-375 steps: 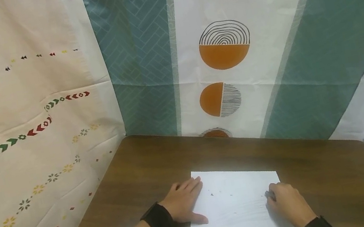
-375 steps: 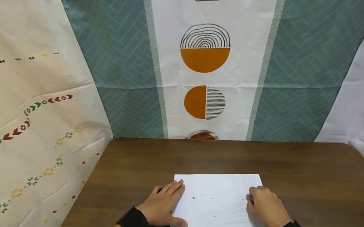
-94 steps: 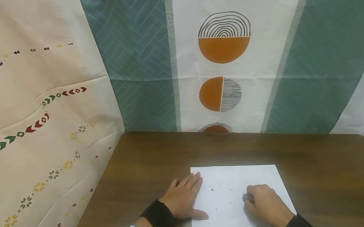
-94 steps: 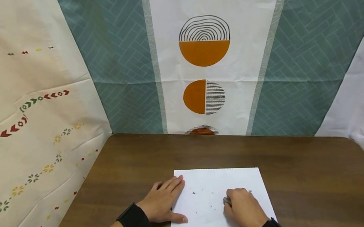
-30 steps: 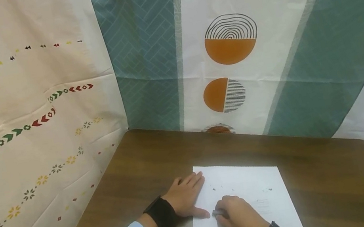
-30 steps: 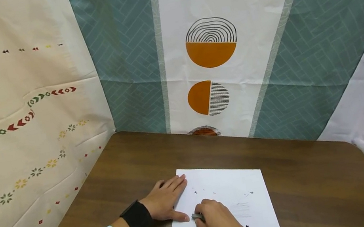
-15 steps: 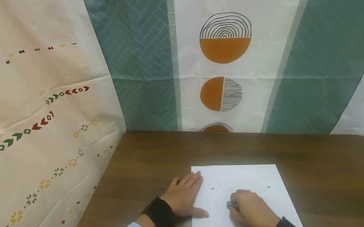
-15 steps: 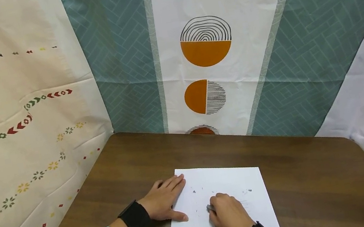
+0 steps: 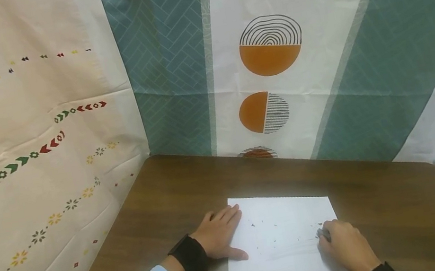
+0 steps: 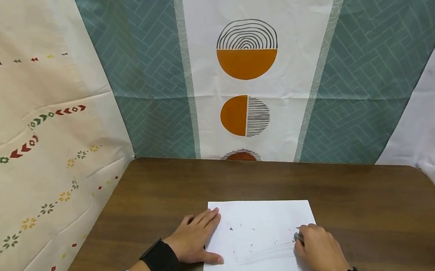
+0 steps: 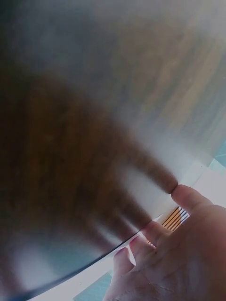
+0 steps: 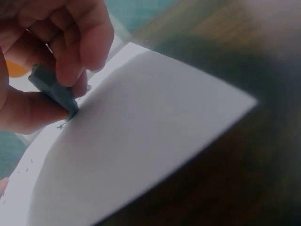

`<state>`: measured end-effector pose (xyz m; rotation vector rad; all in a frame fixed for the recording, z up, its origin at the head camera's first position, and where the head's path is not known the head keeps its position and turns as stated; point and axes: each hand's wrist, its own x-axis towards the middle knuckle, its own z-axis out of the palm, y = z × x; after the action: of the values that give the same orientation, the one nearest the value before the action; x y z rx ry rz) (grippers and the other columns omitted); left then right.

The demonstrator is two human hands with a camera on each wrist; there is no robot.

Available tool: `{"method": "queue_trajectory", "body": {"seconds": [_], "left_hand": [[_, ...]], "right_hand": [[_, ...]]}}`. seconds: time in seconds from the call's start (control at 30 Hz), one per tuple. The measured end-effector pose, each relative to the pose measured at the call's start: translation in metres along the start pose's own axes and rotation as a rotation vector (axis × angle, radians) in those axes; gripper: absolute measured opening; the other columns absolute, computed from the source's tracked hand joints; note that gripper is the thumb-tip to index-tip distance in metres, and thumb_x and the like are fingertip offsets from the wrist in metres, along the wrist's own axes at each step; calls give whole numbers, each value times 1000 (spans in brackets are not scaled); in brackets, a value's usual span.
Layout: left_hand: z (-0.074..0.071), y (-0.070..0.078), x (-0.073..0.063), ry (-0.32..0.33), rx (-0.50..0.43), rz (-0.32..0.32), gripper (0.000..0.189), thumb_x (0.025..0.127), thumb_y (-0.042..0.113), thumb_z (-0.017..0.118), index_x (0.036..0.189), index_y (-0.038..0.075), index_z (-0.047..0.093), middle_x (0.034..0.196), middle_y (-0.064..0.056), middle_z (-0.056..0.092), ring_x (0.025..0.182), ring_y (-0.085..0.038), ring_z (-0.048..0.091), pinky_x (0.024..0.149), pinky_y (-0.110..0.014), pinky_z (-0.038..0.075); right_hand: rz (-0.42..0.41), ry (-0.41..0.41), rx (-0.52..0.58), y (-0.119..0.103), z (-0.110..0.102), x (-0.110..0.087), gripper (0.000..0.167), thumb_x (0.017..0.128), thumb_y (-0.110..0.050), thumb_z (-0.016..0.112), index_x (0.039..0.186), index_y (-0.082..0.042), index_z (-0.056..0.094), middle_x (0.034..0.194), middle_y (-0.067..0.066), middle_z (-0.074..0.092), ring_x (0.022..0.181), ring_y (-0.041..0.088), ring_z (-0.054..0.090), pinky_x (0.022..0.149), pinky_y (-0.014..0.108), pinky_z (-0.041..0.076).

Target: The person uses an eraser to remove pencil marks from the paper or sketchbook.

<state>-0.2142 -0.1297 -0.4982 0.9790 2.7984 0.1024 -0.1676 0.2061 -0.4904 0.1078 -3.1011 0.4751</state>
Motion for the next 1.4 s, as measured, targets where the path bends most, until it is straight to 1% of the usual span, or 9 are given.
{"method": "queue_trajectory", "body": {"seconds": [0.1,0.2,0.3,0.47,0.8,1.07,1.2,1.3,1.4], "left_hand": [[0,2,3,4,3,8,108,81,81,56,159,10,31,166,-6,24,151,-26,24,111,-60,29],[1,3,5,10,10,16,109,80,82,56,159,10,32,165,-6,26,151,-26,25,110,-61,30],[2,1,4,14,7,18,109,80,82,56,158,10,33,165,-6,26,151,-26,24,110,-60,30],[2,-2,1,9,-19,3,109,80,81,58,158,9,33,165,-7,26,151,-27,24,110,-61,29],[7,-1,1,23,1,13,110,81,82,55,158,8,32,165,-8,25,150,-27,25,109,-61,31],[9,-1,4,42,2,28,110,81,83,54,158,8,31,166,-9,24,151,-27,24,109,-60,31],[7,0,4,35,5,23,109,82,82,54,158,8,31,166,-8,24,151,-26,24,109,-59,32],[5,0,3,31,7,16,109,82,82,56,158,8,31,165,-8,25,150,-26,25,109,-59,32],[2,0,2,28,3,17,109,81,81,57,158,7,32,165,-9,26,150,-27,25,109,-60,32]], "right_hand": [[-1,18,-7,2,-3,-2,8,81,-9,69,83,-2,69,75,5,62,66,20,52,62,44,48],[1,39,9,-3,-5,-4,8,82,-10,70,83,-2,70,76,4,63,68,21,55,66,46,50],[-11,62,49,-13,-3,-3,8,81,-12,72,84,-4,72,78,3,66,71,19,58,69,45,52],[-81,74,104,-37,3,1,5,78,-10,76,81,-9,73,75,-2,65,67,12,54,63,35,49],[-254,21,161,-77,12,2,7,77,-11,78,81,-13,72,73,-9,63,64,5,52,60,28,47],[-404,-118,202,-101,29,-3,4,82,-14,76,85,-11,75,74,-9,65,64,2,52,64,30,51],[-432,-114,207,-105,35,-5,4,82,-11,75,81,-12,72,69,-11,59,62,3,48,61,29,49],[-446,-88,176,-105,37,-5,11,82,-10,74,75,-14,66,64,-12,51,58,3,43,56,26,43],[-414,-83,137,-103,35,-4,15,82,-11,74,73,-15,63,61,-12,48,55,5,41,54,26,40]]}}
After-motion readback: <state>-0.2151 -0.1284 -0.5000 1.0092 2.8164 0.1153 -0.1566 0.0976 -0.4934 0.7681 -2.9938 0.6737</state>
